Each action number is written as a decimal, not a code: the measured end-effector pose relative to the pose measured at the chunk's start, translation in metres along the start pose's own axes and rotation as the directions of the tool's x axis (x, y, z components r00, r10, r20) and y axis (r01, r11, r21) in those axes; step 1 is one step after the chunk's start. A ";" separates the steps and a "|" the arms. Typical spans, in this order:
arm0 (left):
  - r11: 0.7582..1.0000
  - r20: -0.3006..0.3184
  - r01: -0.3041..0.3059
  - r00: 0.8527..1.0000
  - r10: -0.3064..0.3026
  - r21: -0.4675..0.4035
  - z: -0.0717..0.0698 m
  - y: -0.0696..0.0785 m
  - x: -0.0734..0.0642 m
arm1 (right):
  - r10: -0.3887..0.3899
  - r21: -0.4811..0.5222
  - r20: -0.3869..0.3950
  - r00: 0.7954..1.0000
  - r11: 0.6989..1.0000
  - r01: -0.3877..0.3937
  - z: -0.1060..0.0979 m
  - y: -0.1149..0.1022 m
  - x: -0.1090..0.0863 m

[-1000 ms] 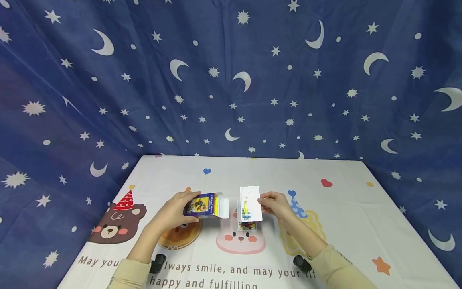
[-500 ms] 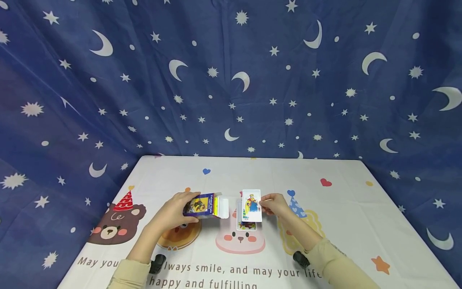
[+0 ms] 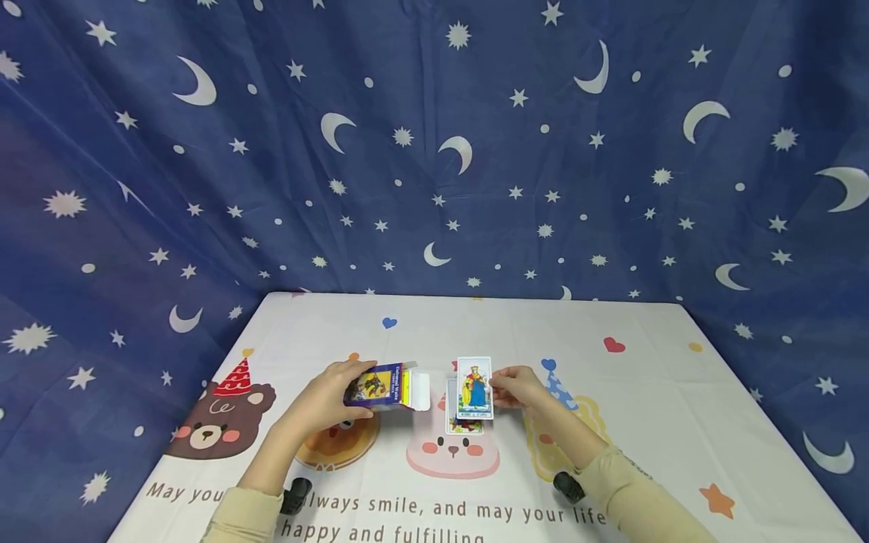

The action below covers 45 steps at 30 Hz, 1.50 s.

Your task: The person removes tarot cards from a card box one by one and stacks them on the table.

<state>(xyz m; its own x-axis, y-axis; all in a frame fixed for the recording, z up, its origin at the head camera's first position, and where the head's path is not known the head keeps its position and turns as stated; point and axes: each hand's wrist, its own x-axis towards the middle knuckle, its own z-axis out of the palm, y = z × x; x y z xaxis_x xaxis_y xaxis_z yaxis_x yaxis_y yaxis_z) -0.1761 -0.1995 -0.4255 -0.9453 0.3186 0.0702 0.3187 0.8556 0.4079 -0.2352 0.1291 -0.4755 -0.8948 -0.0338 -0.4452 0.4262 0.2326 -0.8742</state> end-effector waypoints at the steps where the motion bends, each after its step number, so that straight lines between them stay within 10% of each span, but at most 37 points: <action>1: 1.000 0.001 -0.001 1.000 0.001 0.001 0.000 0.000 0.000 | 0.007 -0.005 -0.001 1.000 1.000 -0.007 -0.001 0.001 0.000; 14: 1.000 -0.010 -0.029 1.000 0.029 0.007 0.002 0.000 -0.002 | 0.009 -0.106 0.079 0.997 0.994 -0.001 -0.004 0.008 -0.004; 45: 1.000 0.000 -0.017 1.000 0.017 -0.004 0.004 0.001 -0.001 | -0.150 -0.258 -0.092 0.984 0.958 0.122 0.019 0.017 0.001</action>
<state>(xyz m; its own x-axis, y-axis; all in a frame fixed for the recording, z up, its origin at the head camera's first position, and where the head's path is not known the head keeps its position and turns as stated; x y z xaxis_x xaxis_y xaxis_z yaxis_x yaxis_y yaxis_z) -0.1749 -0.1975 -0.4293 -0.9396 0.3336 0.0770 0.3348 0.8485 0.4098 -0.2267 0.1148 -0.4943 -0.9571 0.0214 -0.2890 0.2648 0.4697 -0.8421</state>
